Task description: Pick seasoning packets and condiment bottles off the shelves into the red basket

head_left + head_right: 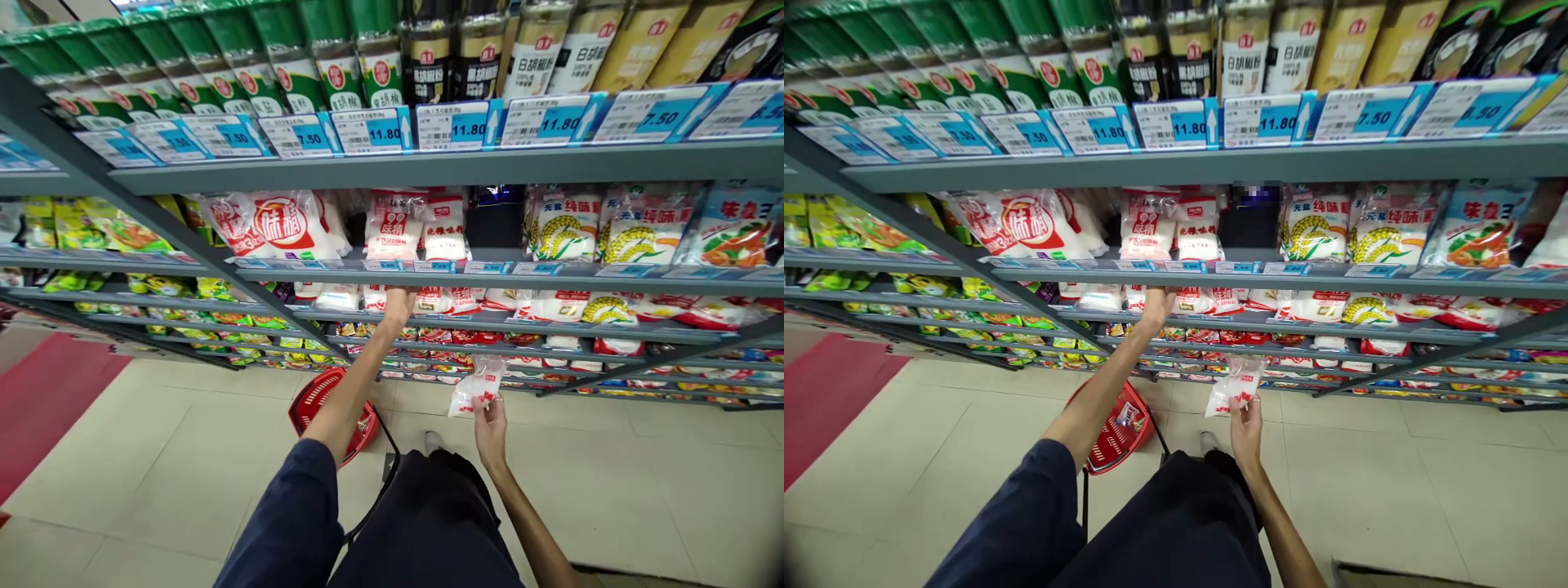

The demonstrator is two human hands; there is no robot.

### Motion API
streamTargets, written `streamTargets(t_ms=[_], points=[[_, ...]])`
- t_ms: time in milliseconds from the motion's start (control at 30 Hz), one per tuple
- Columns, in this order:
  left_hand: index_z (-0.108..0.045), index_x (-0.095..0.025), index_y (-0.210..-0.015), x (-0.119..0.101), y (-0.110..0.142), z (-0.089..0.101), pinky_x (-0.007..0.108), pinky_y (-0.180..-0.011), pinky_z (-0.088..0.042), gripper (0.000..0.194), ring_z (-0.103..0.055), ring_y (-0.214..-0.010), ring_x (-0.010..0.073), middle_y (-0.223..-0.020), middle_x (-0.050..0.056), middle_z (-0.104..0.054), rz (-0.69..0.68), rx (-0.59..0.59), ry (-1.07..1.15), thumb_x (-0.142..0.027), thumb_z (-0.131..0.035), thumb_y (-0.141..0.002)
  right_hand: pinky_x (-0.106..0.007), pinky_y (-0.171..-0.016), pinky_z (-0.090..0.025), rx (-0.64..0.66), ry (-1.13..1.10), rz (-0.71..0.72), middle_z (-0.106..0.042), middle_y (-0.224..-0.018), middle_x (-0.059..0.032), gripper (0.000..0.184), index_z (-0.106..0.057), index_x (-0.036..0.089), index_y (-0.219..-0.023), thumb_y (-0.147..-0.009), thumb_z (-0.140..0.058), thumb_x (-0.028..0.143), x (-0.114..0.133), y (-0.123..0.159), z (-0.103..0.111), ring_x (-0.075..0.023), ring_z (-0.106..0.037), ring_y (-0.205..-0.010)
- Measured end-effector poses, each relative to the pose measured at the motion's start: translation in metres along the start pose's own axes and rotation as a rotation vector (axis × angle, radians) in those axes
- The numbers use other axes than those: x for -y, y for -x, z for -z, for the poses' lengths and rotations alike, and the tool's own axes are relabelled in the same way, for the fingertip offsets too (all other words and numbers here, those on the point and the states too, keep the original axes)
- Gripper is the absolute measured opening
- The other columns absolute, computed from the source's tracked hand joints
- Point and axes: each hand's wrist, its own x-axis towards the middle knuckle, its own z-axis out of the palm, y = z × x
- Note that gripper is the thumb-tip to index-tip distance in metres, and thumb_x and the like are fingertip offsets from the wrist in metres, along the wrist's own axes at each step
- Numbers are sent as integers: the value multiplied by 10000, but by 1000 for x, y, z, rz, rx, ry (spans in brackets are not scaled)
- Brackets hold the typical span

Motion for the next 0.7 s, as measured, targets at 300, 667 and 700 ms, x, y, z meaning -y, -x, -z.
streamTargets(t_ms=[300, 667, 700], points=[[-536, -152, -1447, 12, 56, -41, 513, -1211, -317, 480, -497, -1349, 342, -1359, 189, -594, -522, 167, -674, -377, -426, -1037, -343, -902, -536, 12, 43, -23, -700, -1109, -57, 421, -587, 223, -1147, -866, -727, 504, 7, -12, -9, -198, -663, -989], [-447, -66, -1521, 9, 99, -23, 482, -1288, -241, 571, -172, -1591, 268, -1670, 158, -308, -501, 258, -326, -167, -408, -960, -373, -924, -582, 47, 134, 41, -685, -1292, -88, 624, -540, 235, -1342, -884, -593, 656, 43, -12, -45, -251, -669, -1167], [-564, -93, -1436, 10, 104, -18, 476, -1276, -275, 525, -209, -1582, 263, -1657, 141, -343, -466, 326, -221, -148, -439, -929, -372, -904, -592, 95, 114, 65, -688, -1293, -77, 603, -549, 254, -1338, -889, -586, 654, 54, -10, -49, -247, -675, -1164]])
